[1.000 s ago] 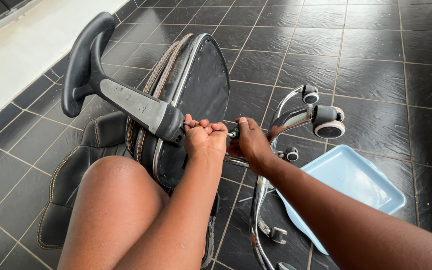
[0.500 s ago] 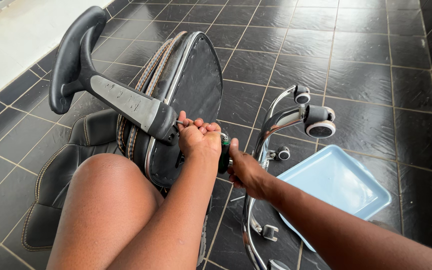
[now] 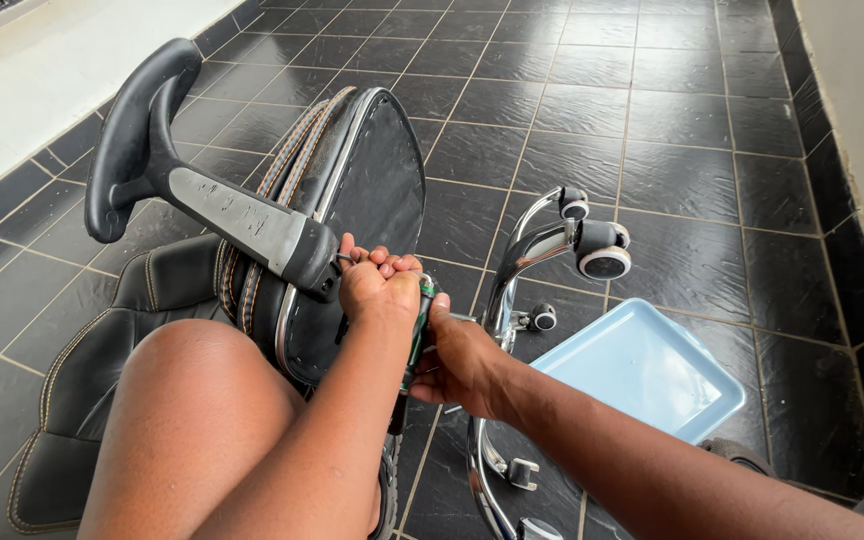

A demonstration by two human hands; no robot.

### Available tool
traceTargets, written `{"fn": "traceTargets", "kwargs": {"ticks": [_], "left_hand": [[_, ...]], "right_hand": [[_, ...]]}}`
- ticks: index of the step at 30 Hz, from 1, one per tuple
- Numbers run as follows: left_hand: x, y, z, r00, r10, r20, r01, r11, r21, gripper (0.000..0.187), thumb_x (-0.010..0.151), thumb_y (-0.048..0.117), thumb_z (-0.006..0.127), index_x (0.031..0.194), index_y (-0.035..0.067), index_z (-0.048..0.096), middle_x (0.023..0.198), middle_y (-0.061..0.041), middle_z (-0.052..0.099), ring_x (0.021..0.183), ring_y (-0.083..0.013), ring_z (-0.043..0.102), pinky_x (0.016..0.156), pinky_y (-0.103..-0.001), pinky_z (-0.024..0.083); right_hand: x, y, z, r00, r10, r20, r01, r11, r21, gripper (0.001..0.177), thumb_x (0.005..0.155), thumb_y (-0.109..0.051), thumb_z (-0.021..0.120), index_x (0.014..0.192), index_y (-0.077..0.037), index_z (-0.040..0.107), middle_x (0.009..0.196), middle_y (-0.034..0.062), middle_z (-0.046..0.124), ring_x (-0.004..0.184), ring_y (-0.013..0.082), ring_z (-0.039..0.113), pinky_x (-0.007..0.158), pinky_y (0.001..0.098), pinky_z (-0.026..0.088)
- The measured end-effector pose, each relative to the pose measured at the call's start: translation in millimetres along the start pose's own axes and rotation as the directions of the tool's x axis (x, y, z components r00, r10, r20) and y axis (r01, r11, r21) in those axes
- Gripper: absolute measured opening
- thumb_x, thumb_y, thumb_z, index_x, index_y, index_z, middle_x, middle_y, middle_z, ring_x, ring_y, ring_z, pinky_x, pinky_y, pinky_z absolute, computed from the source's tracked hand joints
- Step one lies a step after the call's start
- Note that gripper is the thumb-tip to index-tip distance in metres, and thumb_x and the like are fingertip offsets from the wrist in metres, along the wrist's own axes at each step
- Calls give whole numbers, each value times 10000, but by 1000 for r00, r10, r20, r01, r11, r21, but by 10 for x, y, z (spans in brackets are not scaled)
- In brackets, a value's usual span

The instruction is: The person uses a screwdriver to remove screws from the back of an office chair. They unscrew multiple fasteners from the chair's backrest and place the screws into a light blue tray on the floor.

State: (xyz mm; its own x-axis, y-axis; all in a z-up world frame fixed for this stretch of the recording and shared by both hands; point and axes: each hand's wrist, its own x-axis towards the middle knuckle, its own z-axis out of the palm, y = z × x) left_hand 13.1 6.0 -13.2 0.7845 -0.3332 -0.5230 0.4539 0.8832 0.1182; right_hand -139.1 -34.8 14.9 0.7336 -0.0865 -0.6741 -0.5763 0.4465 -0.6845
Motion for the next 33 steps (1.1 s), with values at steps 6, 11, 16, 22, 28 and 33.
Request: {"fn": "traceTargets", "kwargs": {"ticks": [6, 11, 16, 22, 28, 33], "left_hand": [[72, 63, 6, 998, -55, -41, 56, 998, 16, 412, 961, 323, 686, 681, 216, 403, 555, 33, 383, 433, -112, 272, 512, -301, 342], [89, 103, 8, 996, -83, -23, 84, 994, 64, 391, 972, 300, 672, 685, 218, 420, 562, 36, 389, 461, -112, 295, 552, -308, 361], [39, 110, -19, 997, -66, -34, 69, 993, 95, 182, 1016, 196, 568, 853, 259, 623, 637, 25, 425, 522, -108, 328, 621, -312, 395], [141, 138, -19, 994, -105, -13, 106, 991, 86, 195, 1012, 243, 627, 823, 244, 578, 626, 38, 412, 507, -103, 318, 600, -306, 377], [333, 159, -129, 995, -98, 36, 93, 988, 126, 205, 1000, 208, 593, 797, 231, 597, 617, 33, 425, 499, -102, 321, 602, -308, 376], [433, 183, -148, 984, -140, 114, 132, 988, 75, 277, 996, 199, 636, 732, 174, 555, 593, -6, 439, 478, -112, 313, 517, -251, 381]], "right_hand": [[-266, -26, 120, 966, -156, 207, 122, 978, 172, 601, 980, -601, 306, 1223, -126, 584, 1103, 43, 638, 944, 166, 658, 826, 422, 612], [-399, -105, 205, 957, -275, 89, 261, 955, 139, 536, 966, -349, 491, 1378, -30, 367, 1159, 134, 612, 1002, 215, 665, 824, 432, 604], [-557, -120, 287, 926, -376, 40, 374, 926, 44, 851, 808, -105, 665, 1494, -24, 168, 1188, 152, 598, 1016, 204, 667, 821, 401, 601], [-703, -44, 175, 875, -484, 16, 469, 837, -283, 950, 806, -57, 772, 1545, -22, 176, 1189, 240, 689, 1017, 205, 715, 894, 294, 590], [-790, 25, 145, 593, -792, 144, 726, 449, -521, 561, 896, -112, 758, 1390, -46, 502, 1394, 76, 490, 1087, 187, 731, 909, 328, 597], [-885, -178, 95, 552, -825, 121, 717, 395, -574, 499, 941, -217, 679, 1413, -132, 539, 1187, 124, 726, 943, 247, 754, 813, 361, 618]]}}
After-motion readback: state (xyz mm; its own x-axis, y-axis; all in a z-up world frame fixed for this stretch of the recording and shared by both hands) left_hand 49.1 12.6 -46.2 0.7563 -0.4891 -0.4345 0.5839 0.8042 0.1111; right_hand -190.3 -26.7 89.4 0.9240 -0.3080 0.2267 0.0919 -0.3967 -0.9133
